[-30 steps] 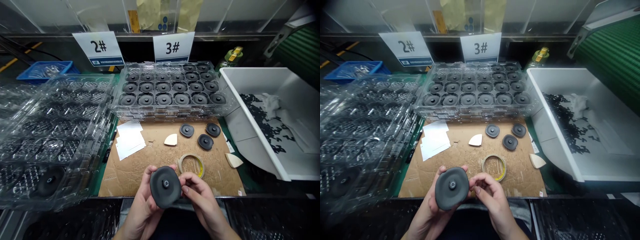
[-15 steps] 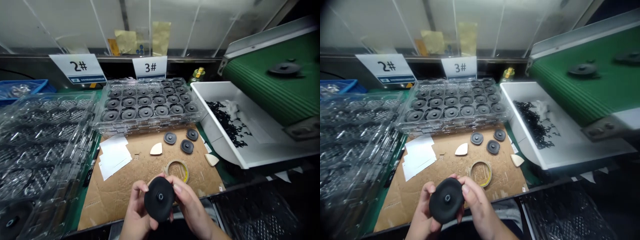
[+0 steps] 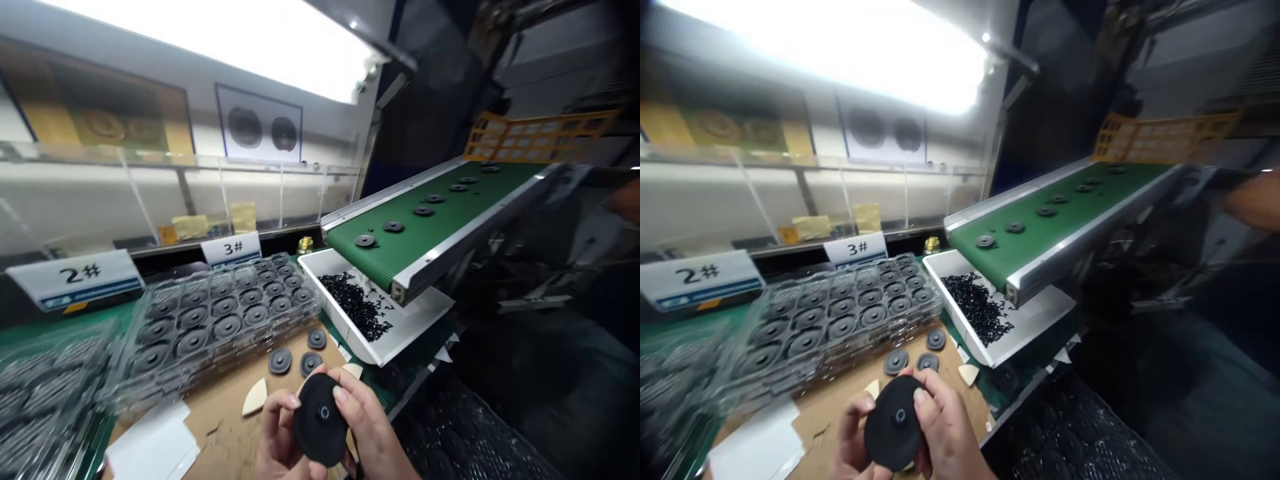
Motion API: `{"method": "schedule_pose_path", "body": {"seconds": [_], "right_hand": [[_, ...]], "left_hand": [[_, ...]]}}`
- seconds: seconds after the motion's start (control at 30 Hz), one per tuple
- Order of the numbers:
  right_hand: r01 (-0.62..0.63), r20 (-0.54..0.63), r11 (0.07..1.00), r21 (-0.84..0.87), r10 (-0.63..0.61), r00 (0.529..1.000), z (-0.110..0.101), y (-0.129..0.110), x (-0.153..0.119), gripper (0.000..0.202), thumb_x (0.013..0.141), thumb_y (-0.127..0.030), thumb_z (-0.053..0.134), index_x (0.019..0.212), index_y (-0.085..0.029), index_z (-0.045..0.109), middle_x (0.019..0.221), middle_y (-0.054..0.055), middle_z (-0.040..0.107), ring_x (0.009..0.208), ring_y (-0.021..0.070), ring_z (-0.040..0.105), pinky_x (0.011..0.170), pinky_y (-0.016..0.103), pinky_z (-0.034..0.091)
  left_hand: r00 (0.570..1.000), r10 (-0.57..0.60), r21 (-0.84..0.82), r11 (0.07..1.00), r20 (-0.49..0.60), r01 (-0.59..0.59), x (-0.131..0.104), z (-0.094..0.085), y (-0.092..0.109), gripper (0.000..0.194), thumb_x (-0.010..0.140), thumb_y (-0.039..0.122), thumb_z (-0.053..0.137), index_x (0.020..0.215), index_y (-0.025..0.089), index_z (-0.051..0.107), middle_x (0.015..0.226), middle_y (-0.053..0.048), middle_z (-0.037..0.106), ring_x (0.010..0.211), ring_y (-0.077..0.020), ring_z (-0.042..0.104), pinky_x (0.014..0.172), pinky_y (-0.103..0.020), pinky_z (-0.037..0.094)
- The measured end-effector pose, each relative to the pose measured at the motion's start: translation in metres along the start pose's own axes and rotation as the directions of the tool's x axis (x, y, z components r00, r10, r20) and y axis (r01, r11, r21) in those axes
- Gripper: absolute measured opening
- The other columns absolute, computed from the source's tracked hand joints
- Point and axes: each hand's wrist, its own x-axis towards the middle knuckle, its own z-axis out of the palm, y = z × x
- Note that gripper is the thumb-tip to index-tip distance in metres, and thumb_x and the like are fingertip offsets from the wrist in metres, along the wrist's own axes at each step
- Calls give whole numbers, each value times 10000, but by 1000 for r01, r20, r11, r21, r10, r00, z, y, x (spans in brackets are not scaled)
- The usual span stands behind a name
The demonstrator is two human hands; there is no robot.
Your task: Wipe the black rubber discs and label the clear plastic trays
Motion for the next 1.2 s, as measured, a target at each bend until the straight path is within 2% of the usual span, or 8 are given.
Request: {"method": "schedule_pose_path", "body": {"seconds": [0.17, 0.33, 0.47, 0.6, 0.7, 0.83, 1.0, 1.2], "right_hand": [[181, -74, 973, 142, -172, 982, -35, -30, 4, 367, 800, -510, 477, 920, -167, 528, 506, -59, 441, 296, 23, 292, 252, 135, 196], [268, -263, 939, 214, -209, 942, -96, -62, 3, 303, 804, -454, 469, 868, -160, 507, 392, -93, 402, 244, 24, 261, 232, 116, 166], [337, -384, 912, 233, -232, 894, -148, -84, -8, 256, 778, -417, 483, 720, -168, 492, 297, -107, 349, 216, 26, 222, 238, 121, 159], [342, -466, 916, 208, -215, 858, -189, -95, -22, 296, 756, -411, 489, 590, -167, 472, 254, -97, 328, 188, 29, 215, 237, 137, 133], [352, -509, 915, 198, -211, 834, -210, -97, -30, 342, 750, -427, 487, 531, -167, 455, 245, -95, 310, 182, 28, 222, 245, 144, 124], [367, -563, 910, 193, -204, 801, -230, -95, -33, 351, 734, -420, 497, 499, -164, 450, 235, -100, 297, 179, 22, 214, 253, 145, 121], [379, -589, 901, 211, -192, 785, -242, -90, -30, 393, 731, -419, 487, 435, -173, 405, 226, -96, 273, 173, 20, 206, 253, 155, 112], [381, -594, 894, 237, -178, 785, -248, -85, -23, 348, 733, -415, 495, 493, -166, 455, 230, -102, 275, 176, 24, 208, 259, 157, 112]], "left_hand": [[990, 4, 11, 1000, 139, -6, 32, 54, -15, 545, 450, 282, 832, 887, 312, 507, 1056, 6, 661, 931, -250, 616, 700, -284, 503], [952, -146, 46, 989, 269, 139, 62, 118, -42, 541, 507, 212, 809, 939, 284, 490, 1001, -22, 675, 873, -238, 639, 765, -334, 502], [908, -224, 72, 974, 353, 213, 77, 169, -72, 509, 532, 173, 791, 933, 252, 487, 961, -38, 691, 983, -235, 605, 812, -304, 471], [862, -304, 95, 952, 406, 291, 81, 205, -100, 494, 563, 187, 772, 951, 232, 471, 1026, -80, 672, 1001, -249, 599, 830, -339, 456], [834, -345, 115, 937, 430, 329, 83, 220, -116, 510, 560, 205, 772, 967, 224, 465, 1039, -94, 664, 999, -253, 599, 861, -368, 436], [804, -388, 149, 921, 451, 361, 87, 231, -131, 531, 560, 233, 771, 986, 221, 454, 1049, -98, 657, 1000, -258, 596, 870, -392, 426], [787, -391, 171, 920, 478, 353, 94, 236, -143, 473, 595, 222, 745, 973, 213, 461, 1020, -91, 670, 980, -251, 604, 856, -377, 426], [773, -400, 189, 916, 493, 354, 100, 235, -147, 441, 626, 216, 723, 978, 215, 456, 1032, -80, 665, 963, -235, 611, 826, -342, 438]]}}
